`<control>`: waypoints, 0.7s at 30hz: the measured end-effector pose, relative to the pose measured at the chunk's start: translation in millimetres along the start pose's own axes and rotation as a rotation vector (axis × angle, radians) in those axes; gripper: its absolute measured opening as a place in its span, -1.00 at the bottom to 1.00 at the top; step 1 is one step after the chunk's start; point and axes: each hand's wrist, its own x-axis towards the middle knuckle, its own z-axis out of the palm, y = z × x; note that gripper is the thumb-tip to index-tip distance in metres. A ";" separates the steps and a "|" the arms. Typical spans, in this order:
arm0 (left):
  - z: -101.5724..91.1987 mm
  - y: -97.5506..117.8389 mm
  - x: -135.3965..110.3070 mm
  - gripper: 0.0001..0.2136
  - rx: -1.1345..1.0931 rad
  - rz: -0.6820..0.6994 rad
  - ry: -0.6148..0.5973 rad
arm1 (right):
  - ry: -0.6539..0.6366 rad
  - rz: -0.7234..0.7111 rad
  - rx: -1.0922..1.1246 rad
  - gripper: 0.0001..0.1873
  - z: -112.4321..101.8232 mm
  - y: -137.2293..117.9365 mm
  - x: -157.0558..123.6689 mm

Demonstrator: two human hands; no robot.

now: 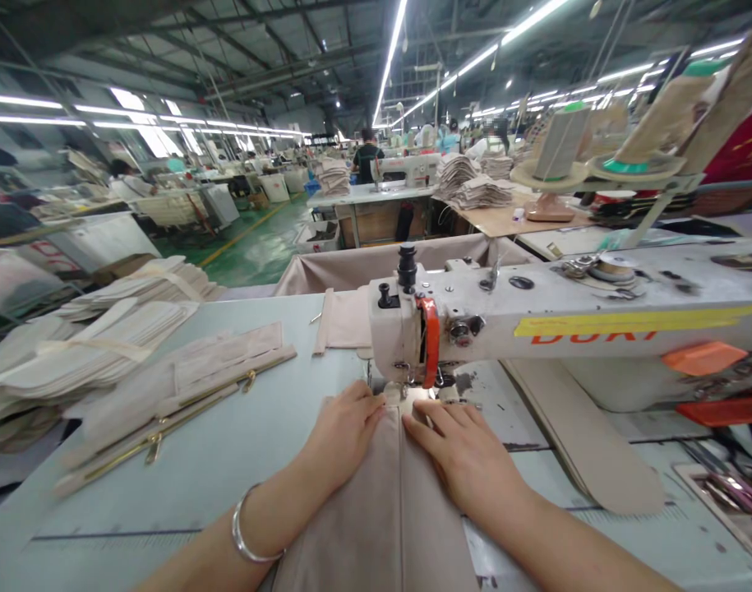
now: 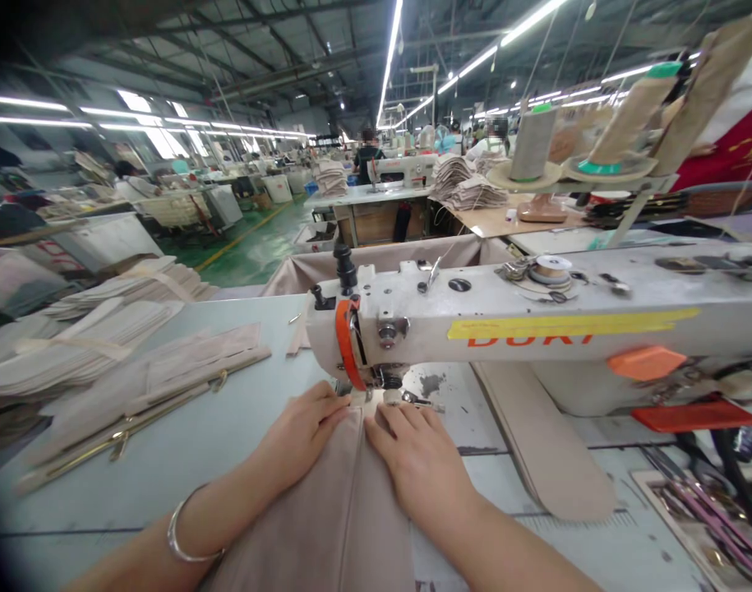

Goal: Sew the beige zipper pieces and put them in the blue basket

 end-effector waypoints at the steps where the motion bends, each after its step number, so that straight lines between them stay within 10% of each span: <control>1: -0.3 -0.4 -0.5 -0.75 0.007 -0.002 0.004 | -0.001 0.001 0.001 -0.54 0.1 0.2 -0.1; 21: 7.9 7.0 32.3 -0.90 -0.210 -0.073 0.031 | -0.006 0.019 -0.027 -0.46 4.7 2.5 0.6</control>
